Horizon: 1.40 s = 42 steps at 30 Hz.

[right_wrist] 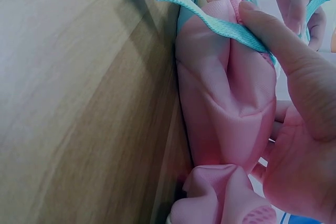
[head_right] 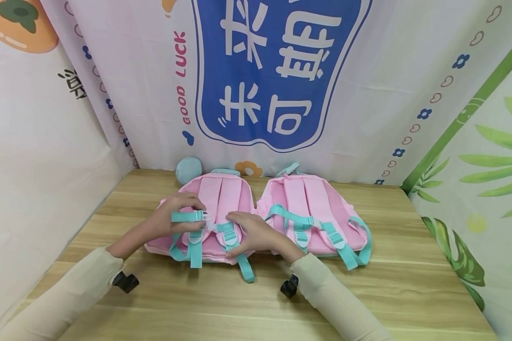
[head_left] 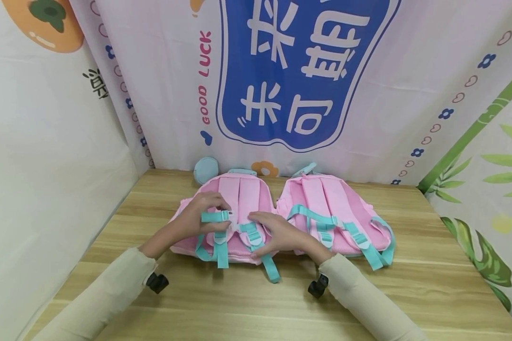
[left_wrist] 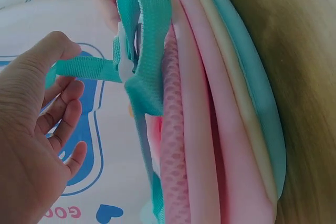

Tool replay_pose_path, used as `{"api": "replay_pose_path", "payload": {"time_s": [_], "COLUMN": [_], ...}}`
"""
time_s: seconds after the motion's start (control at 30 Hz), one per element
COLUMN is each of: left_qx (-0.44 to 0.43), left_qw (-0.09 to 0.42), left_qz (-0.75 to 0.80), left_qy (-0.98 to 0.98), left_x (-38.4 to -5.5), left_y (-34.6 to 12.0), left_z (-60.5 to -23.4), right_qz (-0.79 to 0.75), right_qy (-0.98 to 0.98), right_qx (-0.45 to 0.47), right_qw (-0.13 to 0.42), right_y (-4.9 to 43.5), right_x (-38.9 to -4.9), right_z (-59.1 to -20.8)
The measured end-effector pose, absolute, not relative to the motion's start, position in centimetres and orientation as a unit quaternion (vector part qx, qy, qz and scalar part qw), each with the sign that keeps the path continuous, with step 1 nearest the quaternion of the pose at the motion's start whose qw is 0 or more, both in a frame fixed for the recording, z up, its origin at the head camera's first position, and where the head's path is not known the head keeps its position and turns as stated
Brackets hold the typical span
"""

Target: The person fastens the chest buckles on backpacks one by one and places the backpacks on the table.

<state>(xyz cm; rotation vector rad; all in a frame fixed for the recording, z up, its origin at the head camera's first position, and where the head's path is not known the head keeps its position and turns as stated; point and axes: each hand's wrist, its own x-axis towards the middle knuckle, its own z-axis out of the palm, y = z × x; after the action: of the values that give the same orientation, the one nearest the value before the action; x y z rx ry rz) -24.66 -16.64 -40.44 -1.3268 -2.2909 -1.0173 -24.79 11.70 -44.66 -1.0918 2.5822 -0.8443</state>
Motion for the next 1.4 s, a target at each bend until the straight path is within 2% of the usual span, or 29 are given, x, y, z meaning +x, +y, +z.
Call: {"api": "replay_pose_path", "payload": {"time_s": [0.43, 0.93, 1.17, 1.4], "left_qx": [-0.403, -0.37, -0.366, -0.377], "left_qw": [0.132, 0.065, 0.069, 0.098], "left_qz": [-0.335, -0.33, -0.322, -0.318], "left_qy": [-0.841, -0.866, -0.871, -0.864], "left_x": [-24.0, -23.9, -24.0, -24.1], "left_y": [-17.8, -18.9, -19.1, -18.9], "left_z": [-39.8, -39.5, -39.2, -39.1], "right_qz": [-0.292, -0.311, -0.345, -0.311], "right_qy": [0.873, 0.863, 0.854, 0.864], "right_qx": [-0.373, -0.384, -0.376, -0.394], "right_qw": [0.111, 0.109, 0.105, 0.044], "right_y": [11.7, 10.7, 9.5, 8.3], "right_x": [-24.7, -24.2, -24.1, -23.9], "right_z": [-44.6, -44.0, -43.7, -43.6]}}
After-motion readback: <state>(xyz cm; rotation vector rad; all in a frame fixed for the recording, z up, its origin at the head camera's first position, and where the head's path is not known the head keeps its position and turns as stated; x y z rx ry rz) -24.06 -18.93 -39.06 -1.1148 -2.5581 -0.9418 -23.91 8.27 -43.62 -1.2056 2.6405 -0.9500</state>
